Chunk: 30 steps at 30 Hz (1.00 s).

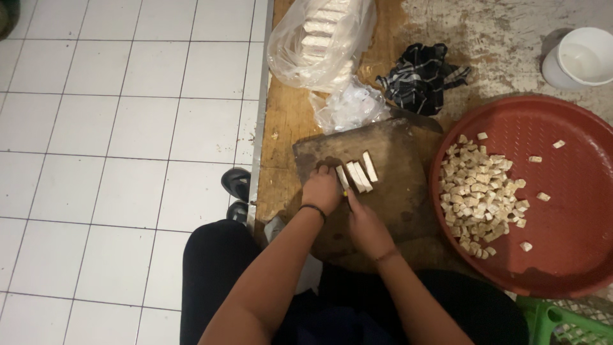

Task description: The person cuts a block of white tofu into small cubes using a knife on a wooden cutting board. The person first slices the block into strips, then dices the strips into cubes, and transfers the cubes into a red tray.

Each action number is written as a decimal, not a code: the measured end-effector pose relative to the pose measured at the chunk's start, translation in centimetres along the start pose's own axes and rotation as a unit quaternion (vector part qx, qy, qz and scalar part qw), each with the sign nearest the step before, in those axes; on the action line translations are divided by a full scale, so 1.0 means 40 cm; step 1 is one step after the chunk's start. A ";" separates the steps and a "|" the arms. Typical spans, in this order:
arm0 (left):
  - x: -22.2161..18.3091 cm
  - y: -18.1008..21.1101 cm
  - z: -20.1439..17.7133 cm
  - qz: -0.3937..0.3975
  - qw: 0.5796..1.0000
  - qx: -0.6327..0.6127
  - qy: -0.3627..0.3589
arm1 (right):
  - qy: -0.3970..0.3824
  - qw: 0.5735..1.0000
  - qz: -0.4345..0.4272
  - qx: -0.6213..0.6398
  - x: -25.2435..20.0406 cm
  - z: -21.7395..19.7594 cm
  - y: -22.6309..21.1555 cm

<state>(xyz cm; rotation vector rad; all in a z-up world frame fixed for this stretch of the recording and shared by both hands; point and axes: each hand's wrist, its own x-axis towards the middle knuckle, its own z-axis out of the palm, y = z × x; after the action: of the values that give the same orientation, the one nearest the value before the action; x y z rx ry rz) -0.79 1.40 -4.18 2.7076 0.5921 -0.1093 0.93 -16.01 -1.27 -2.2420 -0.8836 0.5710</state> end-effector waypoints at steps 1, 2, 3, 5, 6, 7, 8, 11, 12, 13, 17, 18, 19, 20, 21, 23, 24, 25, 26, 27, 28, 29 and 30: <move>0.000 0.000 0.002 -0.007 1.000 -0.008 -0.003 | -0.008 1.000 0.011 -0.002 0.006 0.000 0.003; -0.001 0.000 0.003 -0.013 1.000 -0.015 -0.005 | -0.016 1.000 0.022 -0.003 0.016 0.001 0.006; -0.002 0.000 0.002 -0.012 1.000 -0.013 0.003 | -0.024 0.999 0.033 -0.005 0.020 0.002 0.007; -0.003 0.003 -0.003 -0.010 1.000 -0.012 0.019 | -0.021 0.999 0.034 -0.009 0.021 0.003 0.008; -0.005 0.006 -0.006 -0.016 1.000 -0.013 -0.001 | -0.020 0.999 0.034 -0.011 0.020 0.002 0.009; -0.005 0.010 -0.010 -0.023 0.999 -0.015 -0.022 | -0.025 0.999 0.031 -0.021 0.015 0.001 0.010; -0.003 0.010 -0.015 -0.030 0.999 -0.016 -0.041 | -0.029 0.999 0.026 -0.031 0.012 -0.001 0.011; -0.002 0.017 -0.022 -0.030 0.999 -0.006 -0.020 | -0.036 0.998 0.027 -0.051 0.001 -0.003 0.018; -0.002 0.017 -0.022 -0.029 0.999 -0.008 -0.013 | -0.037 0.997 0.030 -0.056 -0.003 -0.002 0.022; -0.001 0.018 -0.022 -0.028 1.000 -0.009 -0.007 | -0.039 0.997 0.025 -0.056 -0.008 -0.001 0.028; -0.002 0.022 -0.019 -0.040 0.999 -0.024 -0.016 | -0.030 0.999 -0.007 -0.036 -0.027 0.009 0.057; -0.003 0.022 -0.020 -0.039 0.999 -0.025 -0.010 | -0.024 0.999 -0.020 -0.026 -0.028 0.013 0.063; -0.003 0.023 -0.022 -0.039 0.999 -0.027 -0.004 | -0.011 0.999 -0.037 -0.021 -0.032 0.016 0.069; -0.004 0.024 -0.023 -0.038 0.999 -0.028 0.002 | 0.001 0.998 -0.054 -0.016 -0.037 0.020 0.075; -0.005 0.023 -0.023 -0.037 0.999 -0.033 0.000 | 0.014 0.997 -0.071 -0.011 -0.040 0.023 0.080; -0.006 0.023 -0.024 -0.034 0.999 -0.043 -0.003 | -0.010 0.999 -0.026 -0.017 -0.043 0.025 0.086; -0.007 0.022 -0.023 -0.032 0.999 -0.042 0.004 | -0.023 1.000 -0.004 -0.019 -0.046 0.026 0.086; -0.007 0.020 -0.021 -0.030 0.999 -0.042 0.011 | -0.022 0.999 0.004 -0.027 -0.049 0.027 0.084; -0.007 0.020 -0.018 -0.027 0.999 -0.041 0.018 | -0.020 0.999 0.013 -0.035 -0.054 0.025 0.079; -0.008 0.021 -0.015 -0.029 0.998 -0.048 0.018 | -0.018 0.999 0.022 -0.042 -0.059 0.021 0.073; -0.006 0.020 -0.014 -0.032 0.998 -0.054 0.018 | -0.022 0.998 0.033 -0.038 -0.061 0.016 0.065; -0.004 0.020 -0.013 -0.035 0.997 -0.060 0.018 | -0.027 0.998 0.044 -0.034 -0.066 0.008 0.056; -0.004 0.020 -0.012 -0.038 0.997 -0.059 0.015 | -0.032 0.997 0.056 -0.030 -0.072 0.001 0.047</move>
<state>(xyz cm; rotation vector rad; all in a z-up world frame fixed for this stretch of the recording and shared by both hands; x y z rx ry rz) -0.62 0.84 -3.46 2.5781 0.6888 -0.0514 -0.22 -19.12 -2.18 -2.3507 -0.8214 0.6792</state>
